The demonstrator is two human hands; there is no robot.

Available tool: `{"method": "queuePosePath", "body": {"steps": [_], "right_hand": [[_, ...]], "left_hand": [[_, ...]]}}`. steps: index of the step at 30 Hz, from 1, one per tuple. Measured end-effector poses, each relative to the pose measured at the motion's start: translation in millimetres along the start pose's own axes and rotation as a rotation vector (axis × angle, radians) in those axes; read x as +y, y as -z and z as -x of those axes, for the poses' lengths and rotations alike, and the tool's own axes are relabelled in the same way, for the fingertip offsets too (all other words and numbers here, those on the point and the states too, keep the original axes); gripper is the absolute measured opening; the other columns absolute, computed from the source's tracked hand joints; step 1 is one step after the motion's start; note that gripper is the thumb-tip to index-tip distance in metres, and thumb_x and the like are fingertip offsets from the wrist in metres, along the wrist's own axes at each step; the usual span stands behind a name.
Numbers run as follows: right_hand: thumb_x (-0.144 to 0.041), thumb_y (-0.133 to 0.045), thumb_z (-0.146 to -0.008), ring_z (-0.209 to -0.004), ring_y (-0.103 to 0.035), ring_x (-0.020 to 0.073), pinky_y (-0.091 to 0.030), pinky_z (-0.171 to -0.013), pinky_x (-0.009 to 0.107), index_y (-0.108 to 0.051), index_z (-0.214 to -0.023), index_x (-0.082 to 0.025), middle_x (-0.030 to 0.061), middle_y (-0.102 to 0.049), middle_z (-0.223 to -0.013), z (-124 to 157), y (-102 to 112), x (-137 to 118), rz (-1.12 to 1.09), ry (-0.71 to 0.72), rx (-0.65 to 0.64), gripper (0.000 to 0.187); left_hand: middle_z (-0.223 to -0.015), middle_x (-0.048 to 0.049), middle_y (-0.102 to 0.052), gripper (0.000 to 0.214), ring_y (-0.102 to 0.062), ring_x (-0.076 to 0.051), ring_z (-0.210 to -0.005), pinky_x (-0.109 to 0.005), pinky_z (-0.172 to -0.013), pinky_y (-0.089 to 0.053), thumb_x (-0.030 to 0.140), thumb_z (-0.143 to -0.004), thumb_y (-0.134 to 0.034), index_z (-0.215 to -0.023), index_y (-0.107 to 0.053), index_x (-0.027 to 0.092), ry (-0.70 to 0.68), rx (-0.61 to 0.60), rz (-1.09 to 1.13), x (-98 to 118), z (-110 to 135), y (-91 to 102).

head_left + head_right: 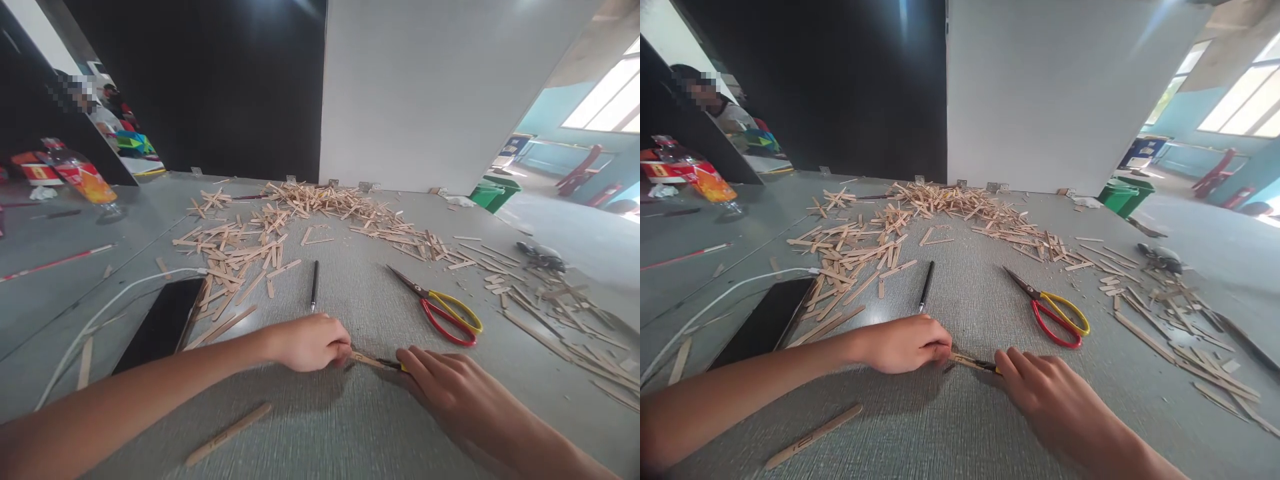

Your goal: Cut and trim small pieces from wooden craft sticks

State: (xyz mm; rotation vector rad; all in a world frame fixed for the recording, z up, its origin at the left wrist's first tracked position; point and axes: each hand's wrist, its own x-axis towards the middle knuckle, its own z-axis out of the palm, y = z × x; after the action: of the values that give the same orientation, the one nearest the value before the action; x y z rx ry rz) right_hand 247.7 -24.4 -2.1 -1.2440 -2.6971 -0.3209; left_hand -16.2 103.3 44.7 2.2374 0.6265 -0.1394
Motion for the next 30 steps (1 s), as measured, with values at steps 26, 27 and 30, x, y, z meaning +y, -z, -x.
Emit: {"method": "queuePosePath", "body": {"steps": [26,27,30], "right_hand": [[0.005,-0.043,-0.078,-0.062,-0.066,0.0235,-0.046,-0.051,0.038,-0.059,-0.114,-0.008,0.0091,-0.067,-0.084,-6.7,10.0,-10.7,0.208,0.049,0.009,0.042],[0.005,-0.044,-0.076,-0.06,-0.066,0.0235,-0.046,-0.05,0.039,-0.06,-0.113,-0.008,0.0086,-0.066,-0.082,-7.9,12.0,-12.1,0.24,0.048,0.018,0.042],[0.006,-0.045,-0.073,-0.057,-0.065,0.0222,-0.044,-0.05,0.038,-0.062,-0.11,-0.007,0.0073,-0.065,-0.078,-10.3,16.3,-16.3,0.311,0.054,0.032,0.043]], "left_hand": [[-0.065,0.0003,-0.064,0.029,-0.057,-0.015,-0.061,-0.025,-0.063,-0.038,0.018,-0.096,-0.05,-0.072,-0.065,0.02,-0.011,-0.019,-0.011,-0.2,0.1,0.3],[-0.065,0.0003,-0.064,0.029,-0.057,-0.015,-0.061,-0.025,-0.062,-0.037,0.019,-0.097,-0.049,-0.072,-0.065,0.02,-0.01,-0.019,-0.014,0.1,0.3,0.3],[-0.064,0.0002,-0.063,0.03,-0.056,-0.015,-0.06,-0.025,-0.061,-0.037,0.02,-0.098,-0.049,-0.073,-0.065,0.019,-0.007,-0.023,-0.024,0.5,0.9,0.3]]}}
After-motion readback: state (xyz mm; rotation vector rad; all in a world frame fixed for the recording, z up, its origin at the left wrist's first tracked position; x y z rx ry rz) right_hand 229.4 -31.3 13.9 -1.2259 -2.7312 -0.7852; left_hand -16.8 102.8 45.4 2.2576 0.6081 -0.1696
